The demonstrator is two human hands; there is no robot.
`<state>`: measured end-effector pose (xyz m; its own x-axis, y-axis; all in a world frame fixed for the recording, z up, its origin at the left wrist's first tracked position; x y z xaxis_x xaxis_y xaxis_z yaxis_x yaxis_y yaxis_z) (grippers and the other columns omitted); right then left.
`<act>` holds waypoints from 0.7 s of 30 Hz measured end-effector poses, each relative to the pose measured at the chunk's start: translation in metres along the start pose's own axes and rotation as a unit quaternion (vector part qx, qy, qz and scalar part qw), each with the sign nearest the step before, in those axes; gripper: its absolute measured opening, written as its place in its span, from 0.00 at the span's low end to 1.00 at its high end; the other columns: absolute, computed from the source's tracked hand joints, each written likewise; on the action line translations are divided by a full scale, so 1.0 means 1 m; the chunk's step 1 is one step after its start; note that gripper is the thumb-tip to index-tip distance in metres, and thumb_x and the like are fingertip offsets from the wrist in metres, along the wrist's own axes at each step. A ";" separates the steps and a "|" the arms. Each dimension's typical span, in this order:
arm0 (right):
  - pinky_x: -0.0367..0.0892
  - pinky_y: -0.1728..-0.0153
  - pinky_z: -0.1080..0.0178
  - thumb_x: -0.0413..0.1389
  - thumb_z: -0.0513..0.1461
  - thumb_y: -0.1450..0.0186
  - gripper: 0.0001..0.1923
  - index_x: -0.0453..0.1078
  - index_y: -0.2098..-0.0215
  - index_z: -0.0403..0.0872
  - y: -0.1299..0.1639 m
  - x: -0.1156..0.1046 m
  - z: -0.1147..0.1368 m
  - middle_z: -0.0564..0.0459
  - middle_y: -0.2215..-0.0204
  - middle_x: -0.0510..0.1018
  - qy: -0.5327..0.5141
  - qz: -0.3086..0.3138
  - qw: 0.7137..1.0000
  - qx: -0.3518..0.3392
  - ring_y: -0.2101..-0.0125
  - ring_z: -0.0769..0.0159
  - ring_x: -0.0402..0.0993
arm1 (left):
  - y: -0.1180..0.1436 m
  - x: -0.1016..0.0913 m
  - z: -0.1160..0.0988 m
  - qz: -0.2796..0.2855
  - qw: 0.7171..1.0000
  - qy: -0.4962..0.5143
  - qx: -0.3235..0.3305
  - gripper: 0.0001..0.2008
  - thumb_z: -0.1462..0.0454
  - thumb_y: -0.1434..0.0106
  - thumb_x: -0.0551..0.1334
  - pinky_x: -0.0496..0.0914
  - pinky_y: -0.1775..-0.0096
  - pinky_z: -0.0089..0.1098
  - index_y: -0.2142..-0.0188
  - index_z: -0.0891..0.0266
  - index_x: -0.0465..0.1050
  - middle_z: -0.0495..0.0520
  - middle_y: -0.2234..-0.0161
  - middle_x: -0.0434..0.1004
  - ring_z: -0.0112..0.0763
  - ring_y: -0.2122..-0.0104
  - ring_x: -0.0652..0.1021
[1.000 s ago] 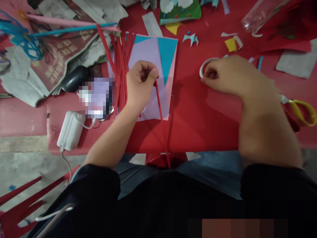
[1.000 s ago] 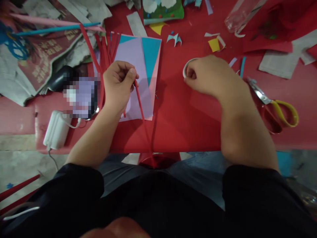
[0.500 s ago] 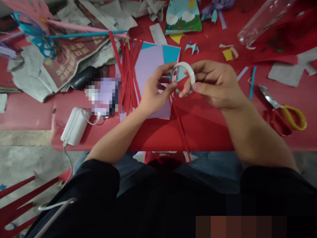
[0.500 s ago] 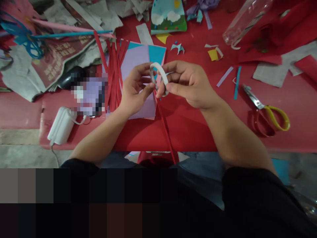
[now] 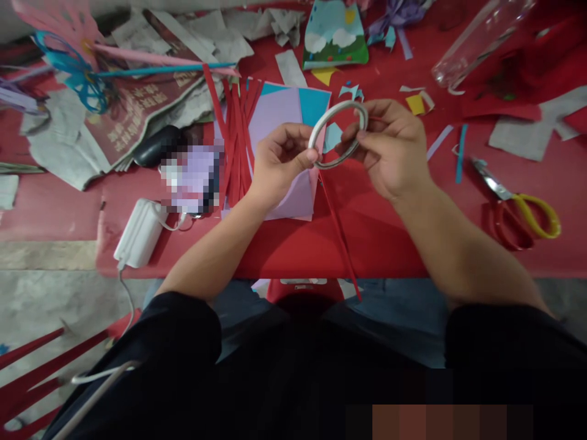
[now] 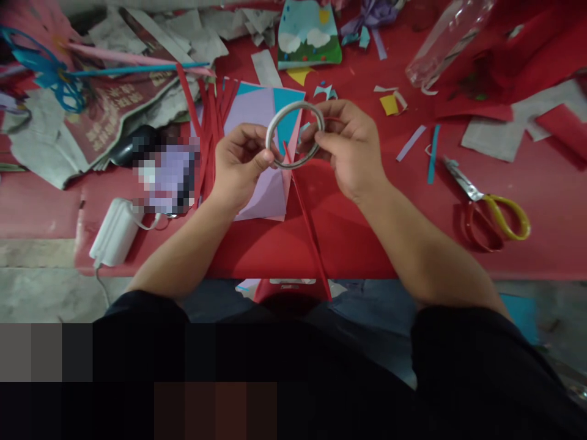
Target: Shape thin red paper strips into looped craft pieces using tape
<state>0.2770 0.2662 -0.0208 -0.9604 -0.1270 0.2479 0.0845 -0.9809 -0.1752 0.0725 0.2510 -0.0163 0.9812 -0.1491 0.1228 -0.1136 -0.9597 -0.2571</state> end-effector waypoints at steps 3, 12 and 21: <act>0.83 0.64 0.53 0.77 0.56 0.39 0.25 0.75 0.53 0.57 0.005 0.001 -0.007 0.58 0.59 0.87 0.031 -0.018 0.999 -0.003 0.62 0.58 0.85 | 0.007 0.009 -0.007 0.032 0.999 -0.016 0.003 0.33 0.35 0.47 0.81 0.83 0.58 0.38 0.56 0.54 0.81 0.51 0.63 0.82 0.33 0.63 0.85; 0.84 0.67 0.61 0.77 0.46 0.38 0.27 0.65 0.54 0.54 0.023 0.017 -0.011 0.60 0.67 0.83 -0.016 -0.038 0.988 0.150 0.67 0.63 0.86 | 0.012 0.012 -0.022 0.079 0.982 0.007 0.172 0.29 0.43 0.32 0.78 0.87 0.49 0.39 0.37 0.46 0.78 0.50 0.53 0.84 0.35 0.53 0.89; 0.83 0.69 0.63 0.75 0.41 0.35 0.17 0.70 0.60 0.52 0.030 0.026 -0.008 0.56 0.67 0.86 -0.004 -0.016 0.980 0.196 0.68 0.62 0.88 | 0.008 0.011 -0.013 0.078 0.986 0.011 0.146 0.33 0.41 0.35 0.78 0.87 0.52 0.40 0.36 0.44 0.76 0.52 0.45 0.85 0.37 0.53 0.90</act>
<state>0.2526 0.2344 -0.0272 -0.9626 -0.0940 0.2543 0.1505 -0.9654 0.2128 0.0805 0.2389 -0.0039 0.9517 -0.2965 0.0794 -0.2092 -0.8159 -0.5391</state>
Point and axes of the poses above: each hand's wrist, its own y-axis away from the middle knuckle, its own x-axis out of the palm, z = x × y, the point moved 8 cm from there along -y, towards the middle knuckle
